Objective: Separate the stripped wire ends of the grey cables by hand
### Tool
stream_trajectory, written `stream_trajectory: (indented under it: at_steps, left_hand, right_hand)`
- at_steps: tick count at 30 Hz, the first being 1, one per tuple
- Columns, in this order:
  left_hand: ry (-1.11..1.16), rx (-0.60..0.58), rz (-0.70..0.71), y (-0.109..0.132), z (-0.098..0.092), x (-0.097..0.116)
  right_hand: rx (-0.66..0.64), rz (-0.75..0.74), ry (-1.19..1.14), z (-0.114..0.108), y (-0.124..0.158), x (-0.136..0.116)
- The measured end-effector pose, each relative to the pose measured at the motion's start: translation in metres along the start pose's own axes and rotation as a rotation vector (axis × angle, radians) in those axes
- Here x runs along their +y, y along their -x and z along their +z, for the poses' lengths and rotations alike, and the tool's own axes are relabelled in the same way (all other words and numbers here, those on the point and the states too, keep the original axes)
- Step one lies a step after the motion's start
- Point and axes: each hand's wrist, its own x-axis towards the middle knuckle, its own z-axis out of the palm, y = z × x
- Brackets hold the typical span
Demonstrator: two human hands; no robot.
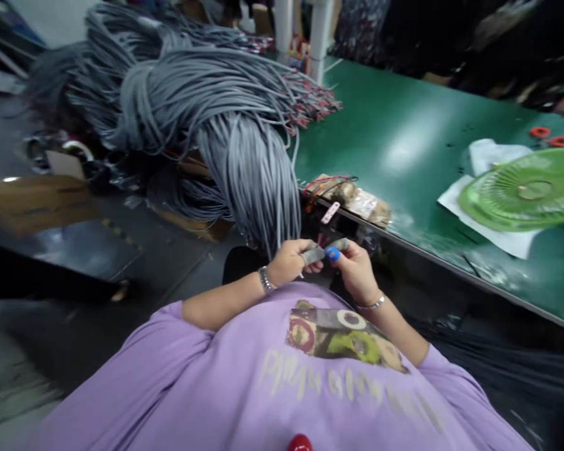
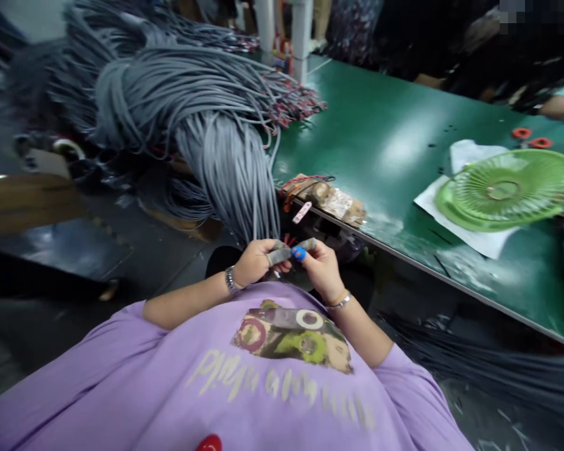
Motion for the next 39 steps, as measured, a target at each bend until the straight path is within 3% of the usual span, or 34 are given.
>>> stream_trajectory:
  at_steps: [7,14,26,33,39]
  left_hand:
    - [0.058,0.100,0.026,-0.004,-0.001,-0.011]
    - [0.039,0.164,0.039,-0.008,-0.007,-0.017]
    - [-0.037,0.185,0.005,-0.008,-0.008,-0.018]
    - [0.013,0.166,0.013,-0.008,-0.010,-0.020]
    - [-0.020,0.002,-0.127,-0.011,-0.013,-0.019]
  right_hand:
    - [-0.034,-0.206,0.274,-0.006,0.006,0.007]
    - [-0.084,0.001,0.076,-0.001,-0.007,0.004]
    - [-0.167,0.017,0.131,0.013,-0.027,0.005]
    - [-0.071,0.208,-0.074,0.013,-0.024,0.013]
    - [-0.096,0.120,-0.033,0.014,-0.022,0.012]
